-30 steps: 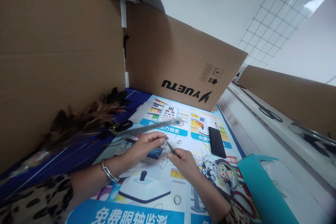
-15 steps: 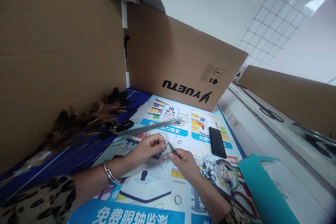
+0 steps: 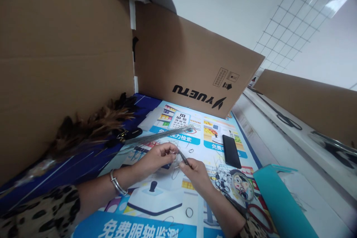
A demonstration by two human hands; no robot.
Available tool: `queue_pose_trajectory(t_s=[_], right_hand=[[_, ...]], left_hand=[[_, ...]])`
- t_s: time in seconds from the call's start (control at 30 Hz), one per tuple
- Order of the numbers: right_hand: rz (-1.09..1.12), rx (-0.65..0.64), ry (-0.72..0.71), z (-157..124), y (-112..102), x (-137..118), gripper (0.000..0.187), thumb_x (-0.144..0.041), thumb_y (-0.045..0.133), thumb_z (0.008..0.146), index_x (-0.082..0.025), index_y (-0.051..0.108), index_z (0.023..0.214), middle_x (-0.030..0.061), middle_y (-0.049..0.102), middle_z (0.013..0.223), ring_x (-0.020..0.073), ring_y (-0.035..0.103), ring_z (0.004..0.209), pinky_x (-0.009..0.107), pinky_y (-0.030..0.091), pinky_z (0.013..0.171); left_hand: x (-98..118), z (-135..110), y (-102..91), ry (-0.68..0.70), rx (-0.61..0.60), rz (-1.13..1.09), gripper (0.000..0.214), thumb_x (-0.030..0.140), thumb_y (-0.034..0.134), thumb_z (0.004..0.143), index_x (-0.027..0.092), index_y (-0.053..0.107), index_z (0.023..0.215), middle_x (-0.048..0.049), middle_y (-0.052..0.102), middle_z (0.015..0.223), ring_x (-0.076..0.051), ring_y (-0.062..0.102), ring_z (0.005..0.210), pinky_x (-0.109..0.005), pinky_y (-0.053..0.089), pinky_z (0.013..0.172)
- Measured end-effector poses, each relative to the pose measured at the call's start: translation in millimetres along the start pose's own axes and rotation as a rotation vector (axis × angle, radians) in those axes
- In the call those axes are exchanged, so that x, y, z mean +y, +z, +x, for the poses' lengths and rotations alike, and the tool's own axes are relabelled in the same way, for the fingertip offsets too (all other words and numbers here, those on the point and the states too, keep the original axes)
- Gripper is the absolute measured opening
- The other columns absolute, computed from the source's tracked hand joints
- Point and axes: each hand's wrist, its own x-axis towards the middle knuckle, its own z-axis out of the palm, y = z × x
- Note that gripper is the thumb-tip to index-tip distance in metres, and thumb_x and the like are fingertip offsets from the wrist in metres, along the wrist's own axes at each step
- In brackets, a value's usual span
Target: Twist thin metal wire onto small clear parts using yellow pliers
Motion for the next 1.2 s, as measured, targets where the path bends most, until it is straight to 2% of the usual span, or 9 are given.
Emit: queue_pose_trajectory(t_s=[0.3, 0.43, 0.6, 0.87, 1.03, 1.2], right_hand=[[-0.008, -0.021, 0.023, -0.6, -0.6, -1.8, 0.034, -0.046, 0.051, 0.077, -0.016, 0.052, 0.060, -0.0048, 0.033, 0.053, 0.0080, 0.029, 0.052, 0.019, 0.026, 0.049], [-0.025, 0.011, 0.012, 0.2, -0.2, -1.2, 0.030, -0.042, 0.055, 0.075, -0.016, 0.053, 0.061, -0.0048, 0.035, 0.055, 0.0081, 0.031, 0.054, 0.019, 0.027, 0.050], [0.009, 0.045, 0.026, -1.1, 2.2, -1.4, 0.026, -0.039, 0.056, 0.074, -0.015, 0.053, 0.064, -0.0051, 0.034, 0.055, 0.0078, 0.030, 0.054, 0.019, 0.025, 0.048], [0.091, 0.221, 0.020, -3.7, 6.1, -8.0, 0.019, -0.033, 0.059, 0.071, -0.016, 0.056, 0.080, -0.0052, 0.041, 0.059, 0.0087, 0.036, 0.055, 0.019, 0.032, 0.051], [0.059, 0.208, -0.012, -3.1, 8.0, -7.4, 0.013, -0.028, 0.059, 0.070, -0.016, 0.054, 0.072, -0.0043, 0.045, 0.060, 0.0091, 0.039, 0.057, 0.020, 0.033, 0.053], [0.059, 0.206, -0.056, -4.0, 9.5, -6.5, 0.009, -0.025, 0.055, 0.074, -0.017, 0.052, 0.070, -0.0040, 0.047, 0.063, 0.0097, 0.042, 0.060, 0.020, 0.035, 0.057]], left_hand=[[-1.6, 2.7, -1.6, -0.015, -0.012, 0.166, 0.008, 0.021, 0.054, 0.072, 0.014, 0.057, 0.069, 0.0019, 0.051, 0.062, -0.011, 0.045, 0.056, -0.020, 0.035, 0.052], [-0.5, 1.6, -0.1, -0.032, -0.036, 0.181, 0.009, 0.020, 0.053, 0.071, 0.014, 0.054, 0.065, 0.0029, 0.049, 0.058, -0.010, 0.043, 0.054, -0.020, 0.033, 0.051], [-0.8, 1.0, 1.1, -0.042, -0.040, 0.159, 0.008, 0.020, 0.052, 0.073, 0.014, 0.055, 0.069, 0.0025, 0.050, 0.060, -0.010, 0.043, 0.055, -0.020, 0.033, 0.051], [-6.1, -1.1, 7.3, -0.084, -0.036, 0.127, 0.007, 0.022, 0.056, 0.072, 0.015, 0.054, 0.072, 0.0035, 0.050, 0.058, -0.009, 0.044, 0.052, -0.019, 0.033, 0.049], [-18.8, -2.5, 8.3, -0.092, -0.050, 0.160, 0.013, 0.027, 0.058, 0.072, 0.015, 0.056, 0.073, 0.0019, 0.055, 0.059, -0.011, 0.049, 0.053, -0.019, 0.034, 0.049], [-16.7, -4.2, 10.2, -0.116, -0.045, 0.161, 0.014, 0.027, 0.056, 0.074, 0.014, 0.054, 0.072, 0.0009, 0.056, 0.061, -0.012, 0.052, 0.056, -0.020, 0.037, 0.050]])
